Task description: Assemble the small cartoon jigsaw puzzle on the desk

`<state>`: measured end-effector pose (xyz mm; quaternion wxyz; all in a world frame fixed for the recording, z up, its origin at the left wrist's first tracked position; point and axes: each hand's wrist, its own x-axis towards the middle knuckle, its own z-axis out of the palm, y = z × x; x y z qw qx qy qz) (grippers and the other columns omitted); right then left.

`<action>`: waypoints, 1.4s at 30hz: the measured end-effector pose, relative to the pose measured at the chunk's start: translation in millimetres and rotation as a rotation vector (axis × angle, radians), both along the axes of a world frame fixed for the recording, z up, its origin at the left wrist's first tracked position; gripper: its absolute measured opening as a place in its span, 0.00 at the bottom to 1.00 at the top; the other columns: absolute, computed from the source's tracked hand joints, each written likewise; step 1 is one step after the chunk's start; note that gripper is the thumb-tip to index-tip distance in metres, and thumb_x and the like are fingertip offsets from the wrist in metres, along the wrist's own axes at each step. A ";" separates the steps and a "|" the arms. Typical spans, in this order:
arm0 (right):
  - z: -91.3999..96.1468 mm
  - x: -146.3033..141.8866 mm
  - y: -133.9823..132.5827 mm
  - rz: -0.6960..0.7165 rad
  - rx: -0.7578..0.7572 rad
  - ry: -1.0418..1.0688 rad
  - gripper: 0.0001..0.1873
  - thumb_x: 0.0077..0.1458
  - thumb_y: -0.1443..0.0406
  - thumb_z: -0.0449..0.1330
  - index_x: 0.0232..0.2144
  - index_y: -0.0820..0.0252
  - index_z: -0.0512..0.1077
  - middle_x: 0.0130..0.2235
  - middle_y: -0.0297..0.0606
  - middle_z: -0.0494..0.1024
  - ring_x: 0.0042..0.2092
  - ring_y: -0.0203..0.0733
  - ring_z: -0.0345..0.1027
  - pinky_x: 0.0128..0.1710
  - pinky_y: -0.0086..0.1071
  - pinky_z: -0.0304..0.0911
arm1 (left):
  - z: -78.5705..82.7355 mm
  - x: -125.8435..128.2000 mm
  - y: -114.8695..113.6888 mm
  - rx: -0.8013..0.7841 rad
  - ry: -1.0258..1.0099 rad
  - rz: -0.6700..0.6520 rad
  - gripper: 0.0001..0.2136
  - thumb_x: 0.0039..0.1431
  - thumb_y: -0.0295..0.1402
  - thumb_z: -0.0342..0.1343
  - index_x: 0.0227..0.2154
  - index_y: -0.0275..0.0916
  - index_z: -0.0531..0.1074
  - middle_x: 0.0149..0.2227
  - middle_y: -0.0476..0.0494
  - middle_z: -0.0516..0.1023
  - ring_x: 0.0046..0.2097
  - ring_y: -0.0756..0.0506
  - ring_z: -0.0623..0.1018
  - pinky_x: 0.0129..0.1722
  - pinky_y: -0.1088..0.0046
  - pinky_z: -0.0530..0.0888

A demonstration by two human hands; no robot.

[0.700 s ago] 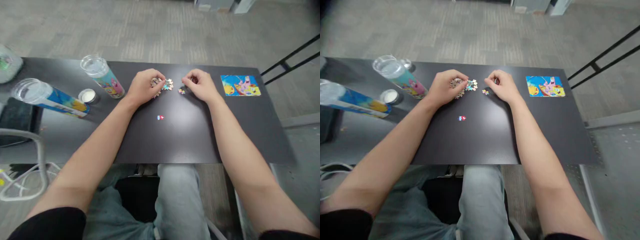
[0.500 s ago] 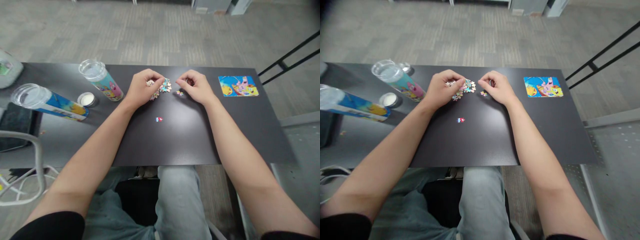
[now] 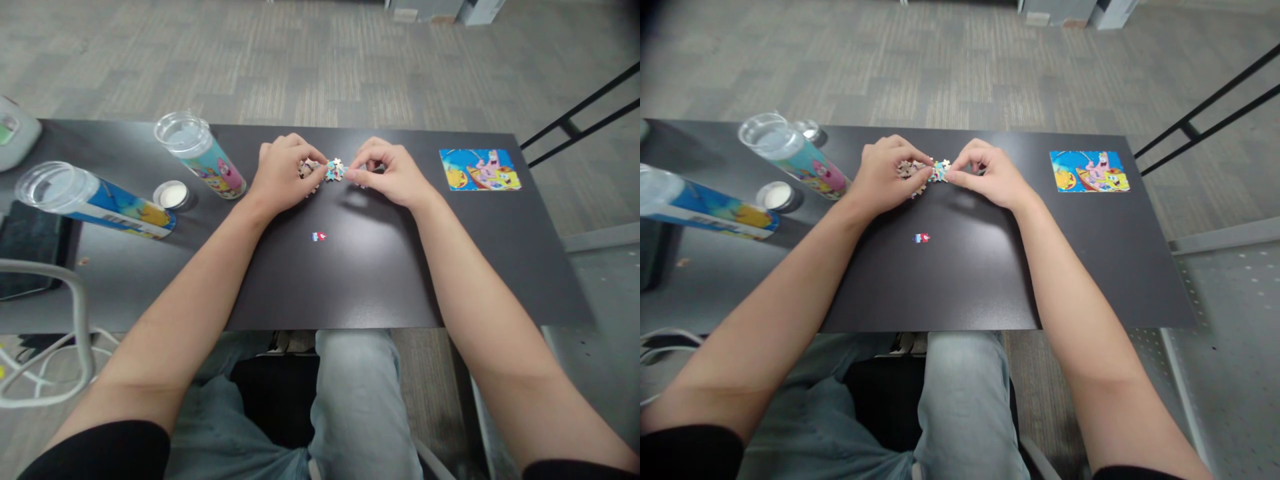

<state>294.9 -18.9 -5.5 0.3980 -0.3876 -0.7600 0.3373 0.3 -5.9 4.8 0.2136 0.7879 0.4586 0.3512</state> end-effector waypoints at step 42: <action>-3.3 -22.5 -5.0 -0.104 0.009 -0.021 0.42 0.68 0.19 0.71 0.37 0.48 0.85 0.42 0.41 0.86 0.44 0.53 0.76 0.55 0.53 0.77 | 7.4 16.0 -5.7 -0.248 -0.321 -0.078 0.23 0.68 0.60 0.76 0.47 0.47 0.83 0.43 0.41 0.90 0.49 0.37 0.90 0.52 0.54 0.90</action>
